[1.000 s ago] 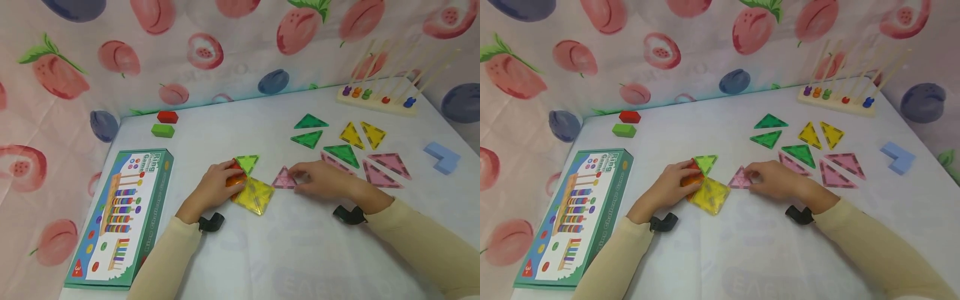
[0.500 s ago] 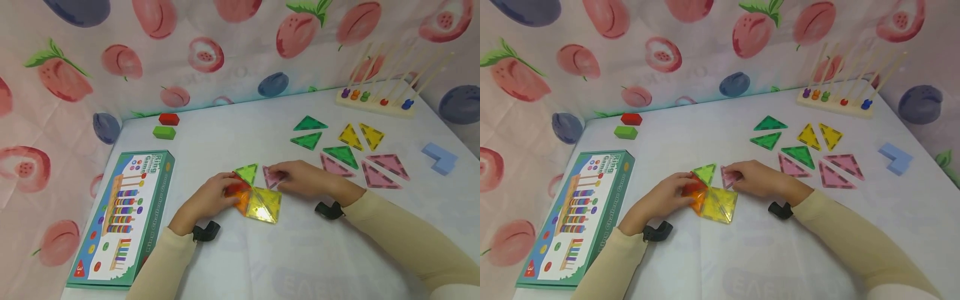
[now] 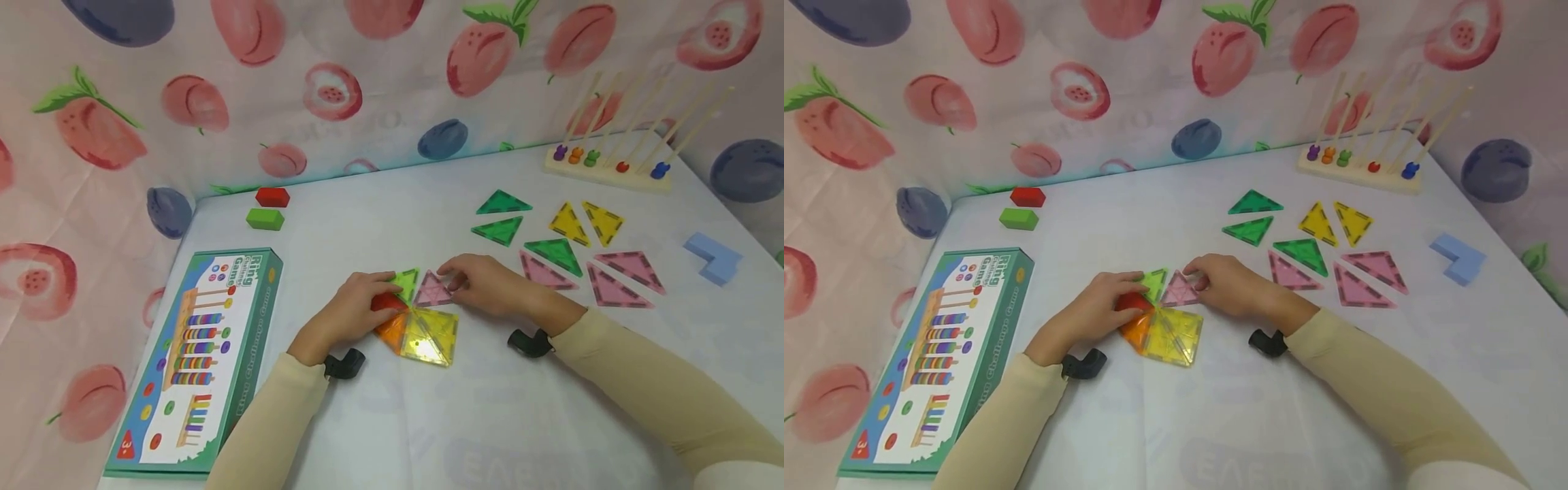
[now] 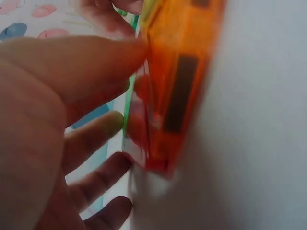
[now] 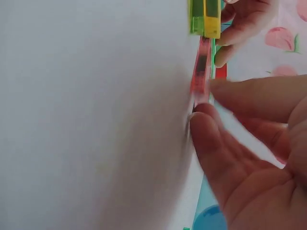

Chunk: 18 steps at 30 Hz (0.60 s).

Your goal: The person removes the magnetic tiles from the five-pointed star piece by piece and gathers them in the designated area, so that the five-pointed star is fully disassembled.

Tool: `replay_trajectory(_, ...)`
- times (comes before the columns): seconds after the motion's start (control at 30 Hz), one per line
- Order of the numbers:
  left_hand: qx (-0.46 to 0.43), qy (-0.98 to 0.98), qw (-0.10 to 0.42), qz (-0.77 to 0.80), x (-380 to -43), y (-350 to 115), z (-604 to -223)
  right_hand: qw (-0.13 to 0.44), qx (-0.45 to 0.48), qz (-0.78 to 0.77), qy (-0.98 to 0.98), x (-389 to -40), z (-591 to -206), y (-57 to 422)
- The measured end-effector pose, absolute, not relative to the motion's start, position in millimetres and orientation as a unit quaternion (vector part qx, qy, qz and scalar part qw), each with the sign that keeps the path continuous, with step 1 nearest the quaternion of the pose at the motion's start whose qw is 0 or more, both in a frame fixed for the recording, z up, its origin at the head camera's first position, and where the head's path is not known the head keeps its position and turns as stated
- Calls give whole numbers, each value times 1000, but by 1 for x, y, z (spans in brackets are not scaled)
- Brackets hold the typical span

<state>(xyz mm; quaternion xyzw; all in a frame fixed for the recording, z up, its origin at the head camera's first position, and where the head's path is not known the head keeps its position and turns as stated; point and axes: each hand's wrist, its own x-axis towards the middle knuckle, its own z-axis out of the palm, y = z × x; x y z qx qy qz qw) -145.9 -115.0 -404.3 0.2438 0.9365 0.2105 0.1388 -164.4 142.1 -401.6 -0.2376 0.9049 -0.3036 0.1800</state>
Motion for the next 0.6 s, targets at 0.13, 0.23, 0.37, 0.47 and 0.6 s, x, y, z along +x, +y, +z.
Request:
replay_trajectory(0.13,243,943,131,186,-145,-119,-405,190,-226,-328,897,-162,-402,143)
replay_trajectory(0.23,237,954,115,147,-144,-119,-404,188,-226,-327,898,-158,-400,145)
replay_trajectory(0.37,218,966,95,105,-140,-117,-402,186,-237,-317,899,-153,-399,146)
replay_trajectory(0.47,208,971,83,84,-136,-114,-401,187,-249,-308,899,-149,-398,145)
replay_trajectory(0.6,186,978,69,63,-133,-112,-400,193,-264,-273,905,-138,-395,140)
